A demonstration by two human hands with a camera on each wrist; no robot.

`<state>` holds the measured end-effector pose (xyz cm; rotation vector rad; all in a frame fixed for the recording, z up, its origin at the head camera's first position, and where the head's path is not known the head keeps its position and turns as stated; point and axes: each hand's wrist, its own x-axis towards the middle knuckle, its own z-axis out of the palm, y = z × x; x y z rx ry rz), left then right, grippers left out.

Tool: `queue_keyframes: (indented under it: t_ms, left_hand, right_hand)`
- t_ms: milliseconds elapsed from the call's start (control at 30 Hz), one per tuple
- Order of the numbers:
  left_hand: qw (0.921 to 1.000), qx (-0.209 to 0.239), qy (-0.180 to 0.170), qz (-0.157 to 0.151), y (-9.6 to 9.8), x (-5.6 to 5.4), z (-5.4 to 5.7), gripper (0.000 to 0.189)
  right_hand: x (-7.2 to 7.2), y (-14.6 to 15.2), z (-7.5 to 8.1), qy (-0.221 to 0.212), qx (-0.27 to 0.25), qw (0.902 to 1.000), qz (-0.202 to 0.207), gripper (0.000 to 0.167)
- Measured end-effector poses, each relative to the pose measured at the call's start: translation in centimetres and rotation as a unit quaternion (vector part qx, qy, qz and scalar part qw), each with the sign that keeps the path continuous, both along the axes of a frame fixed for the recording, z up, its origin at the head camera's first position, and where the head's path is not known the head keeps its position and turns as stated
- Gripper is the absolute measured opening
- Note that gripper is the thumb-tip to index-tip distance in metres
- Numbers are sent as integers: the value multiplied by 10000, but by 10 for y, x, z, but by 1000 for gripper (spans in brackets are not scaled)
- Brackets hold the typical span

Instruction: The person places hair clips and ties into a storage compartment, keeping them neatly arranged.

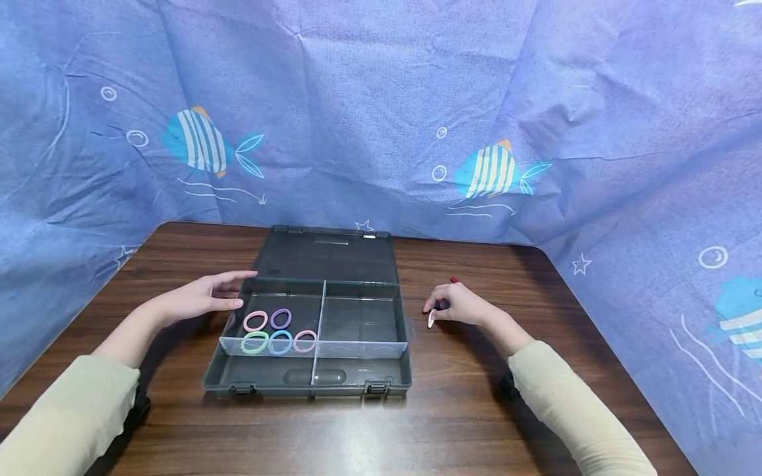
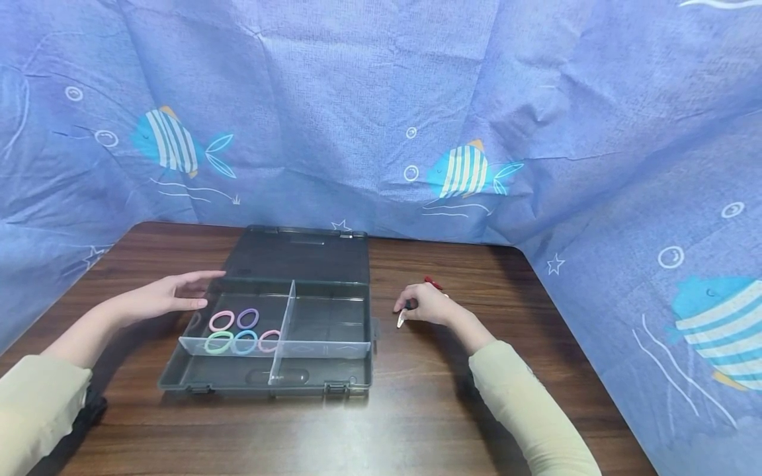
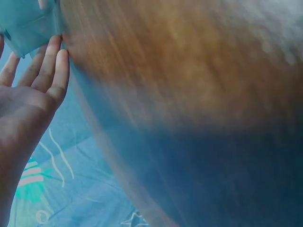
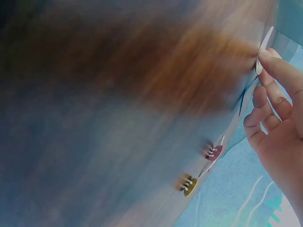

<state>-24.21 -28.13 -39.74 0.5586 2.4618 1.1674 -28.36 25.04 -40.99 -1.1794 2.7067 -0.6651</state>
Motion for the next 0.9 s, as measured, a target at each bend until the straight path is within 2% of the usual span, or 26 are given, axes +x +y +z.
queue_keyframes:
  t_ms: [500, 900]
  left_hand:
    - [9999, -70, -10, -126, 2, -5, 5, 60]
    - [9999, 7, -137, -39, 1, 0, 1, 60]
  right_hand:
    - [1, 3, 0, 275, 77, 9996, 34, 6]
    - [2, 2, -1, 64, 63, 9999, 86, 5]
